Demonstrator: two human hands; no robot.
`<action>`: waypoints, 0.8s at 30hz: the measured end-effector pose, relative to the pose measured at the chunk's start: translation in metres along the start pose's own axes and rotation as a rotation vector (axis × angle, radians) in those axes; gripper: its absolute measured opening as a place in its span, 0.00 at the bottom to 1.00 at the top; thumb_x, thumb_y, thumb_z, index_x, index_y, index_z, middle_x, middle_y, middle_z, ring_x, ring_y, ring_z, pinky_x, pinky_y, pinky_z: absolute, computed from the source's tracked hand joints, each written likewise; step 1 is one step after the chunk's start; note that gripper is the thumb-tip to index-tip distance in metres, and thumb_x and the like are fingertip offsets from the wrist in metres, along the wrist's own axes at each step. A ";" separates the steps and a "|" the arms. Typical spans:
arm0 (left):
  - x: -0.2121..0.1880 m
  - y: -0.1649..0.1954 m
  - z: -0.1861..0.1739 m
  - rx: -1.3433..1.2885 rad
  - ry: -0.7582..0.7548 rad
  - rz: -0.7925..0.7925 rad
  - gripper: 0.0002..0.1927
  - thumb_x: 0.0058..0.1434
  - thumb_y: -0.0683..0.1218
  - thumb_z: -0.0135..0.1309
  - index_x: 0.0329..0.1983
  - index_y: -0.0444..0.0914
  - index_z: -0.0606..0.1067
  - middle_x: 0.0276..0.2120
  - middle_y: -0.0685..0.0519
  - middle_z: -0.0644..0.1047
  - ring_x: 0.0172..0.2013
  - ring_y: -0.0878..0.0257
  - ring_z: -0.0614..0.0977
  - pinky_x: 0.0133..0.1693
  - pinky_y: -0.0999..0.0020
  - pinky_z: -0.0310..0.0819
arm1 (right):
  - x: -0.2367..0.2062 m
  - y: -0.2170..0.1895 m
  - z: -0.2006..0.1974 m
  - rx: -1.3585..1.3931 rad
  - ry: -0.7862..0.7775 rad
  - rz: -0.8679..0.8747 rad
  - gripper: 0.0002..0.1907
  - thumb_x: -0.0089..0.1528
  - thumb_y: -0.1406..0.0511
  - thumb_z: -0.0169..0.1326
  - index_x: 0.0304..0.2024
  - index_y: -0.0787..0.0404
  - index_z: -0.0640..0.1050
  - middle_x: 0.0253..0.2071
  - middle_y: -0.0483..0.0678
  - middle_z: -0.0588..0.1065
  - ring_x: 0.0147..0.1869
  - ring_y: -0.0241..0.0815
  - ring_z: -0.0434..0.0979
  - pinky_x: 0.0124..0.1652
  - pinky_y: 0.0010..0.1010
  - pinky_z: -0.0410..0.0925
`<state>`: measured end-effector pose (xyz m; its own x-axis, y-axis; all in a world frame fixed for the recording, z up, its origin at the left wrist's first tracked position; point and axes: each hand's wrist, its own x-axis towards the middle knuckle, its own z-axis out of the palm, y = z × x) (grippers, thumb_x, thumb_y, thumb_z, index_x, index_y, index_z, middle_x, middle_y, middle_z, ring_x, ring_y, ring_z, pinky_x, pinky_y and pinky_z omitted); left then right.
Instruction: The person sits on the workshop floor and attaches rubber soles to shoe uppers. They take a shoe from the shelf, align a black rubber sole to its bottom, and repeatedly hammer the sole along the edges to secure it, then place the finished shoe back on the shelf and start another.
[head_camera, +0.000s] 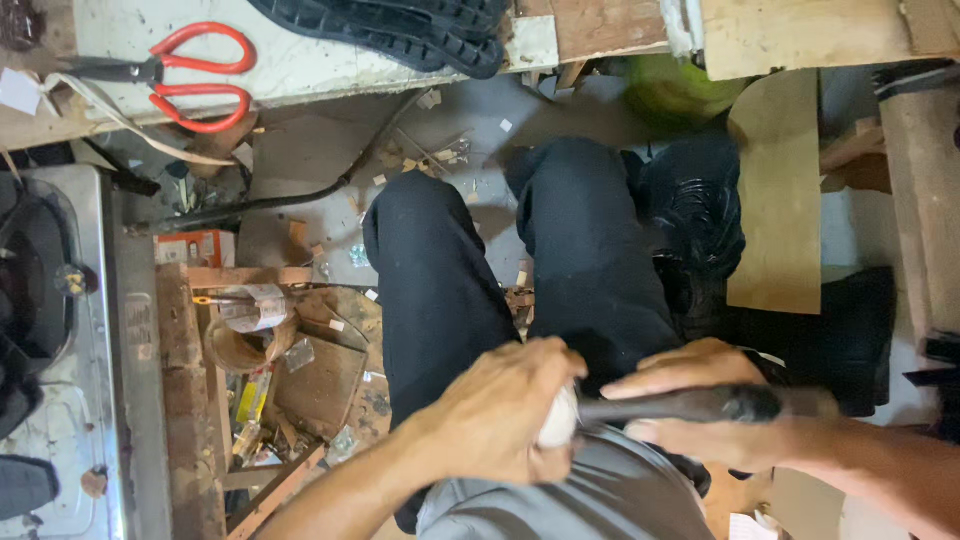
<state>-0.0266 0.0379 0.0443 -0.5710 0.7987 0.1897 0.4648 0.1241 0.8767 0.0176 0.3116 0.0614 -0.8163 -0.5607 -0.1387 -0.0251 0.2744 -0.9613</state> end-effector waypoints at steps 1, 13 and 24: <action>-0.002 0.002 0.001 0.009 -0.019 0.013 0.30 0.49 0.46 0.64 0.52 0.29 0.66 0.40 0.39 0.73 0.40 0.42 0.79 0.44 0.52 0.74 | -0.004 -0.001 -0.002 0.021 0.031 -0.031 0.19 0.54 0.69 0.66 0.48 0.68 0.84 0.30 0.53 0.83 0.28 0.39 0.85 0.27 0.30 0.74; -0.004 -0.019 0.000 -0.105 -0.002 -0.212 0.36 0.48 0.50 0.68 0.57 0.36 0.65 0.40 0.44 0.76 0.42 0.45 0.80 0.45 0.53 0.74 | 0.003 0.015 0.017 -0.067 0.234 0.187 0.21 0.53 0.67 0.65 0.49 0.66 0.83 0.30 0.51 0.82 0.20 0.36 0.81 0.20 0.26 0.71; -0.005 -0.040 -0.009 -0.237 0.020 -0.237 0.40 0.46 0.49 0.70 0.59 0.38 0.63 0.42 0.44 0.76 0.43 0.48 0.81 0.47 0.58 0.74 | 0.021 0.015 0.043 -0.240 0.241 -0.252 0.24 0.52 0.72 0.67 0.51 0.71 0.78 0.25 0.48 0.76 0.21 0.36 0.75 0.22 0.27 0.66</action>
<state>-0.0486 0.0231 0.0119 -0.6587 0.7520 -0.0252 0.1487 0.1629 0.9754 0.0250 0.2705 0.0334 -0.8781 -0.4429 0.1809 -0.3518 0.3415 -0.8715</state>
